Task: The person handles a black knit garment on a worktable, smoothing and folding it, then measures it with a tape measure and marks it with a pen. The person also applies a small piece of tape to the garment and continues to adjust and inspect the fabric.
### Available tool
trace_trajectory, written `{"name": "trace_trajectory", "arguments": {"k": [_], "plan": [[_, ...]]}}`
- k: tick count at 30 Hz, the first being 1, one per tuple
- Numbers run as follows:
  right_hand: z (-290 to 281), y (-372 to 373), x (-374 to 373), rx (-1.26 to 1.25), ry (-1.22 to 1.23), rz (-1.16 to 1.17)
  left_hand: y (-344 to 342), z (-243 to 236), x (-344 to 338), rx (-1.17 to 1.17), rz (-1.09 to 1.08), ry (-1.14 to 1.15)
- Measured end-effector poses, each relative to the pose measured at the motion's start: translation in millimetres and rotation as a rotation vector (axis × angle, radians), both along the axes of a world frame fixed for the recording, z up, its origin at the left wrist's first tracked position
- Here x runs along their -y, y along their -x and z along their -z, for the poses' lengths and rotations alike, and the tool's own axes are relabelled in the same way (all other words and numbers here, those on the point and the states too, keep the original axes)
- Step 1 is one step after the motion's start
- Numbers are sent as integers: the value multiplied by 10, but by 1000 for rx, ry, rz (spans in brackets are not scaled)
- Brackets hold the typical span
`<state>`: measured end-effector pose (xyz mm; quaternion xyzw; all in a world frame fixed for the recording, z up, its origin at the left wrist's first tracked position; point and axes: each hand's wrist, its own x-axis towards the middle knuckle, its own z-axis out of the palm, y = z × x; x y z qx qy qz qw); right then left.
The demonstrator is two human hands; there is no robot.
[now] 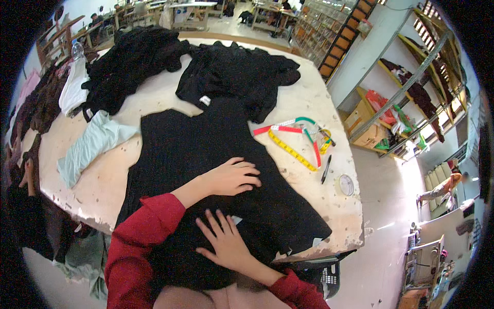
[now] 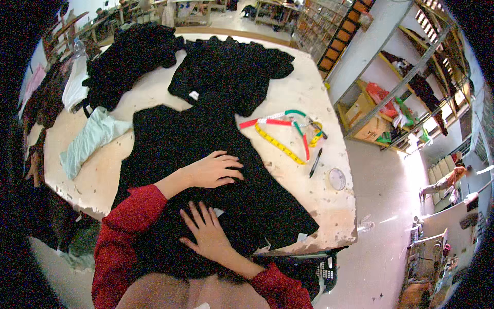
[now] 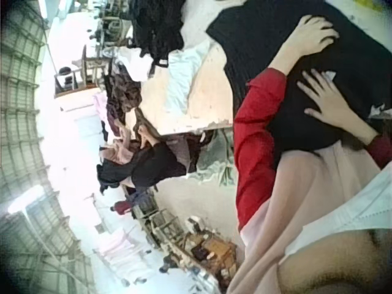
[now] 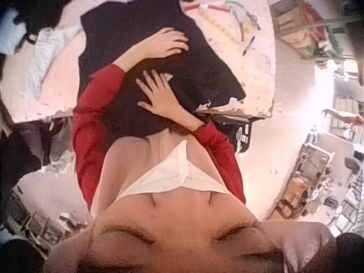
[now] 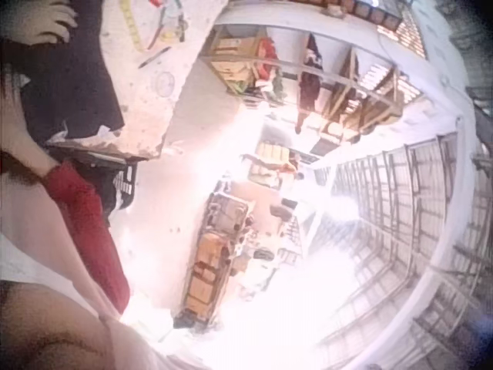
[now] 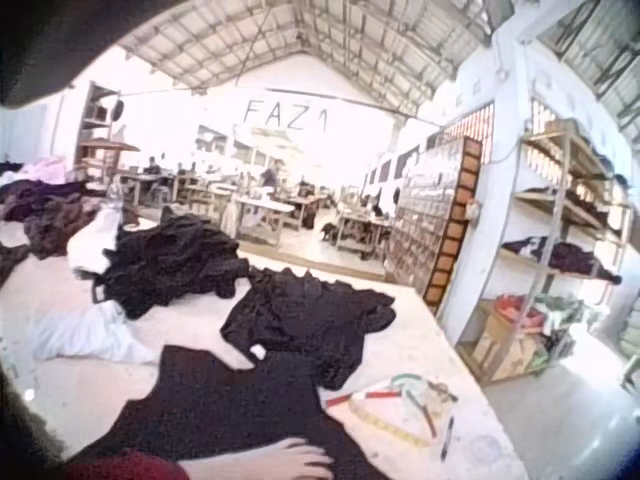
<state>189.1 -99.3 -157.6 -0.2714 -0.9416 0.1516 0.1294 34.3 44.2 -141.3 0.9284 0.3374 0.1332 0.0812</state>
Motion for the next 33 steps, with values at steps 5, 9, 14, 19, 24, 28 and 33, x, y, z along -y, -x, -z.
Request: {"name": "trace_trajectory", "arguments": {"k": [5,9,14,19,24,28,33], "plan": [[-150,-211,-125,-109,100,-82,542,235,-57,-18,-425,15],[-539,28,262,-229,134,-215,934,373,-86,-18,-746,11],[27,580,620,-68,-123,-135,1449,409,-72,1,-1070,-18],[362,475,495,-354,-191,-313,1852,322,8,-99,-1349,30],[208,8,-219,-283,-305,-247,2004,143,224,-255,-1319,164],[44,-674,-1526,56,-512,-159,2014,-103,365,-487,-1172,191],[-465,-1238,-2347,-114,-509,253,1670,-397,549,-417,-881,463]]}}
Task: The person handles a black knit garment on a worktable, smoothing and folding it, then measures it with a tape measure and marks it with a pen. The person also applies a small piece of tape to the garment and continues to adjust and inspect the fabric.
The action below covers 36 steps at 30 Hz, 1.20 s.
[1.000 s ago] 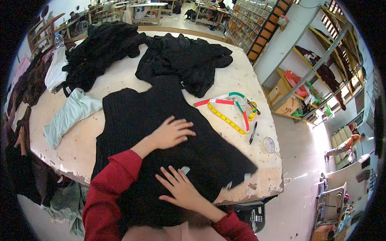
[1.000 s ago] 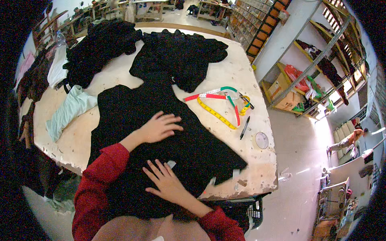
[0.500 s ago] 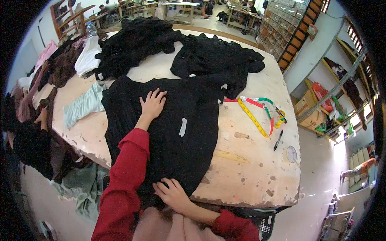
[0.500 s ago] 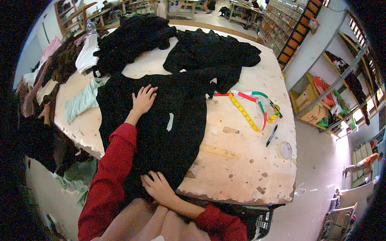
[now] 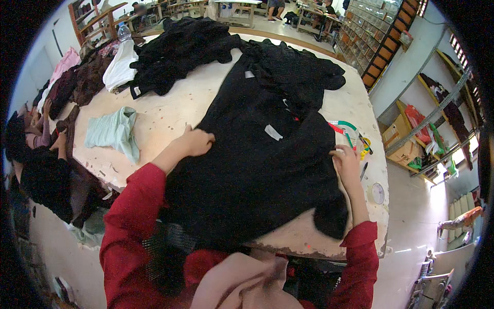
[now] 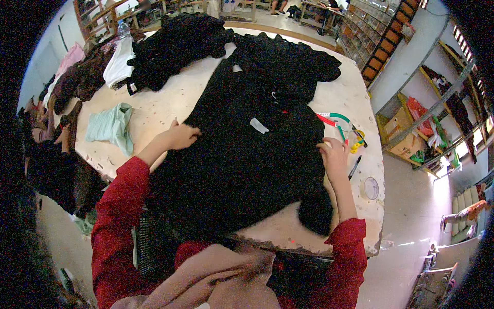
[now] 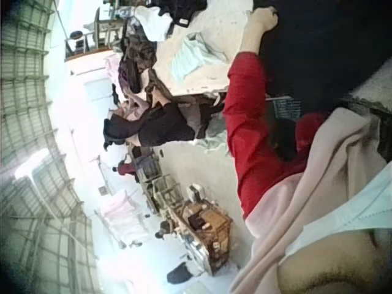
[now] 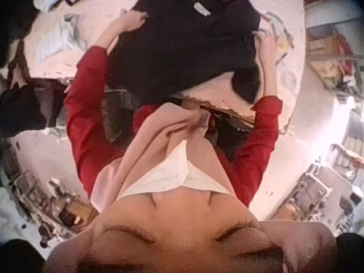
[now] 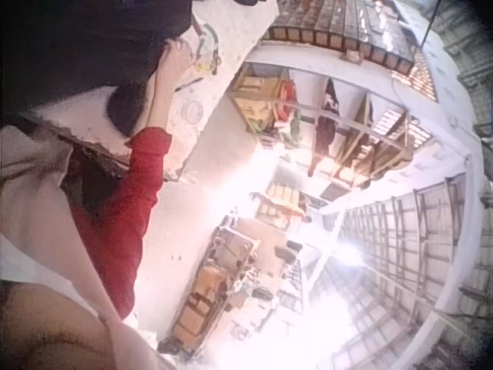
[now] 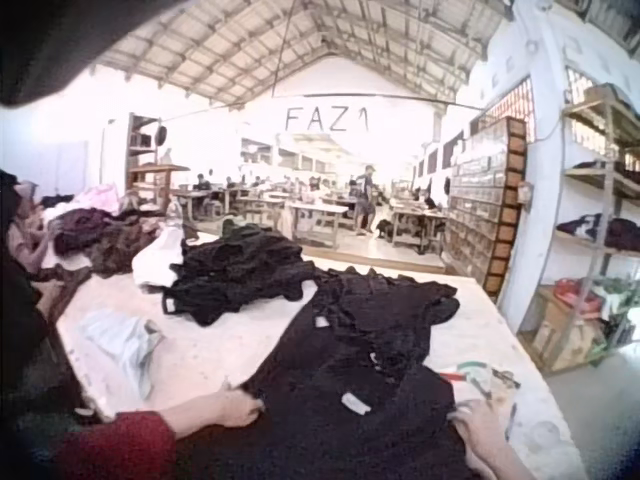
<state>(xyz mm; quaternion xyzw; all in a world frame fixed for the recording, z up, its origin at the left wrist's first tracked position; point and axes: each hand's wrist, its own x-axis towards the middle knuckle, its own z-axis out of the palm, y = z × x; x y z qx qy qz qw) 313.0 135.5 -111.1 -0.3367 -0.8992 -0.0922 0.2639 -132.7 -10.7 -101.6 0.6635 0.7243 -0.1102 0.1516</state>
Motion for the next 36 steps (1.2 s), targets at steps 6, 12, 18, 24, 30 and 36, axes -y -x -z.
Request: {"name": "trace_trajectory", "arguments": {"k": [6,12,18,24,30,36], "plan": [[-509,-403,823,-41,467,-175,213,-55,777,452,239,-334],[-1102,-679,2042,292,498,101,-75,162,1528,478,92,-421],[172,-568,2181,217,488,-104,-321,463,1295,599,92,-552],[554,-610,1809,90,391,-253,-77,572,1060,818,-9,-470],[260,-542,1715,171,403,-512,-234,192,937,1093,-316,-574],[307,-532,1771,257,255,-479,-141,568,1090,1069,-454,-569]]}}
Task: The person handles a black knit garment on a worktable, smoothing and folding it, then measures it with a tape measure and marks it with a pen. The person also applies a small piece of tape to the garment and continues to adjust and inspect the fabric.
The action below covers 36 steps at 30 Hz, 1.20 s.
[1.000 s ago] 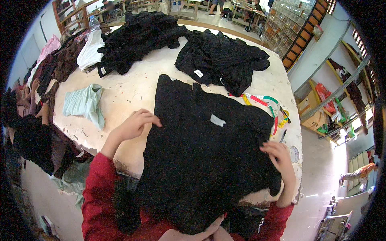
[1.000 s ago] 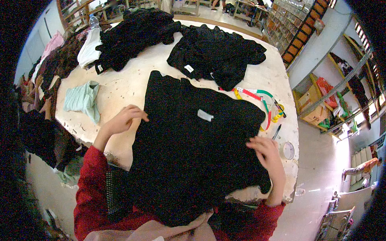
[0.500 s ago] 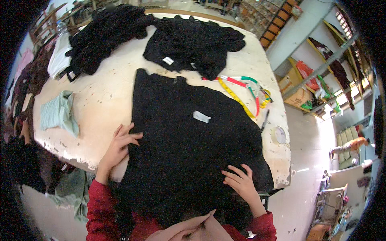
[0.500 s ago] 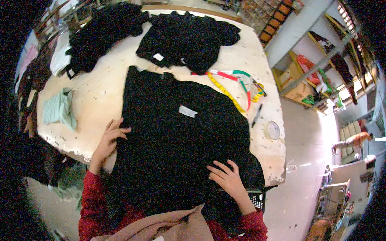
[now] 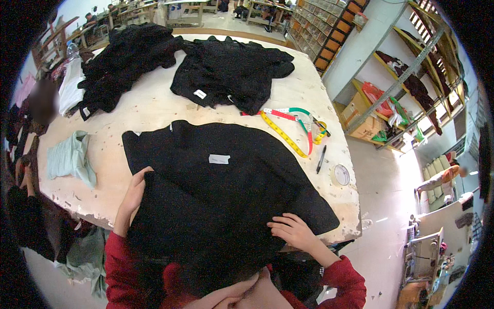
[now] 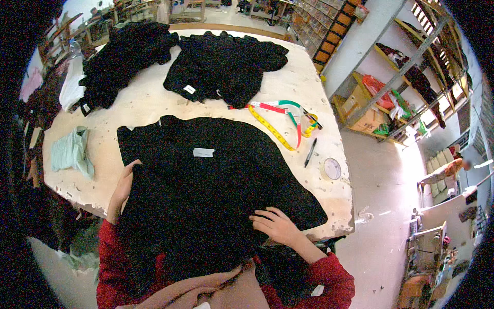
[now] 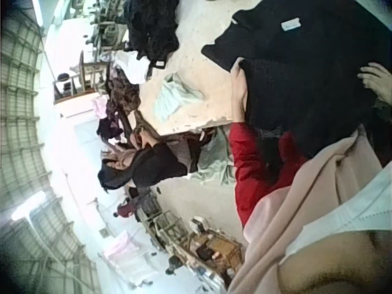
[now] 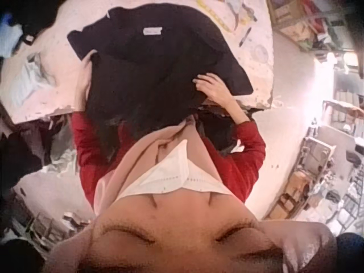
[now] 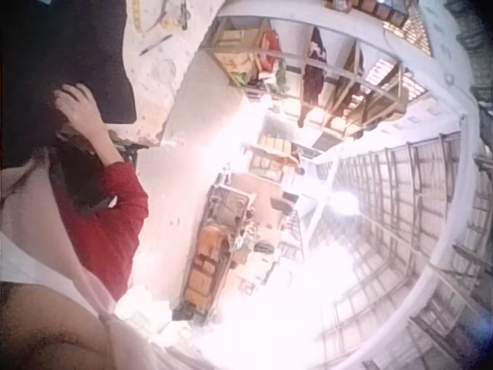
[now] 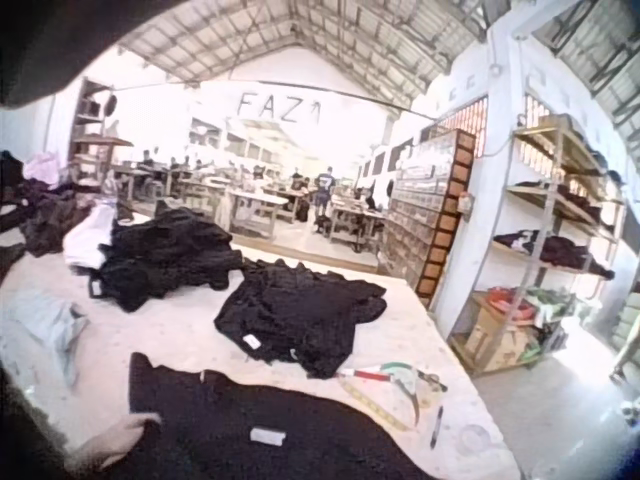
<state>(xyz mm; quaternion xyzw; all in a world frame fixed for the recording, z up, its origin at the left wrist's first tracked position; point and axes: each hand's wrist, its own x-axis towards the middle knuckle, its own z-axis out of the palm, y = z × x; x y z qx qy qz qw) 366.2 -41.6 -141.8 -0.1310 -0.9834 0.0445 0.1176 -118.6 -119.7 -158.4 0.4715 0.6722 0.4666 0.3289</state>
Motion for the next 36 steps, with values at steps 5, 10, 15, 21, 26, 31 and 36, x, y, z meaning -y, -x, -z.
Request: {"name": "trace_trajectory", "arguments": {"k": [5,10,15,21,26,31,36], "plan": [[-745,121,-216,-168,849,411,145,-477,-6,138,49,55],[-488,26,-1243,-566,1093,782,123,-521,-354,469,96,-254],[-488,-144,-1207,-401,1196,1067,437,-548,-442,-300,69,355],[-792,-163,-399,-128,655,1273,400,-909,578,-639,241,259],[-490,273,-165,14,192,1035,412,-415,636,-422,-14,174],[-302,-834,-857,-804,711,1120,430,-537,566,428,-239,-41],[168,-1774,-931,-546,668,1182,585,-340,534,-67,-185,47]]}}
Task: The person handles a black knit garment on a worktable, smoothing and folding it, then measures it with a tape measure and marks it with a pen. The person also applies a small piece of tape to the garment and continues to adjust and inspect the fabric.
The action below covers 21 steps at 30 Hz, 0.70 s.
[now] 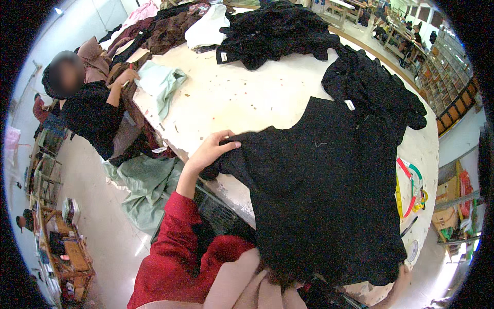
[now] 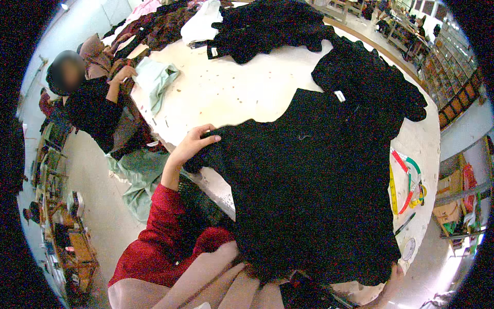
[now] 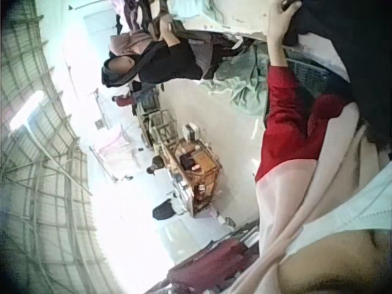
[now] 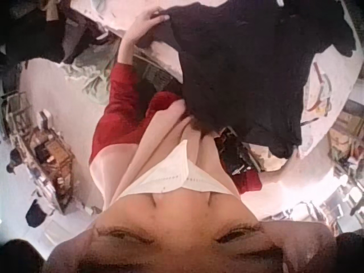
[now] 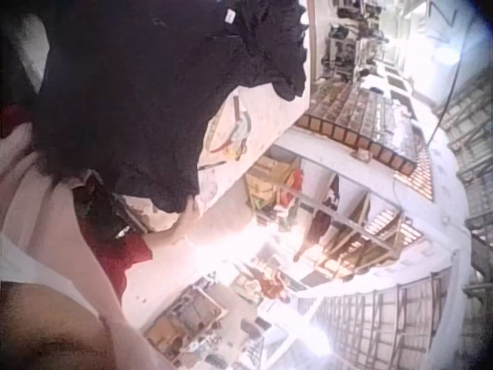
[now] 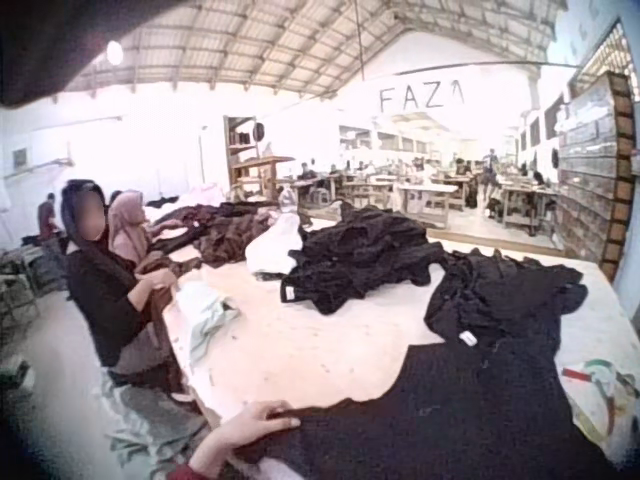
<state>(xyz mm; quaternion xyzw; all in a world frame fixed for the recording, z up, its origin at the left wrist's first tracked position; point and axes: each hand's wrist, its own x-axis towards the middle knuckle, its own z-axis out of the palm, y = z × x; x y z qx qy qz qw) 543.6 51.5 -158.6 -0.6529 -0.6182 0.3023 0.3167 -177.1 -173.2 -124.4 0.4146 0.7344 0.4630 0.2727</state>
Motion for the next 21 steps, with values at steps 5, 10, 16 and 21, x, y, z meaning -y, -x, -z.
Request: {"name": "trace_trajectory", "arguments": {"k": [5,10,16,21], "plan": [[-110,-247,318,244,343,-106,23,151,434,1,50,219],[-565,-144,616,401,331,-42,-130,-278,828,-116,313,482],[-1022,837,798,418,58,-11,-381,-203,608,-202,25,267],[-545,1623,880,565,102,-105,-776,-97,384,-265,-24,244]]}}
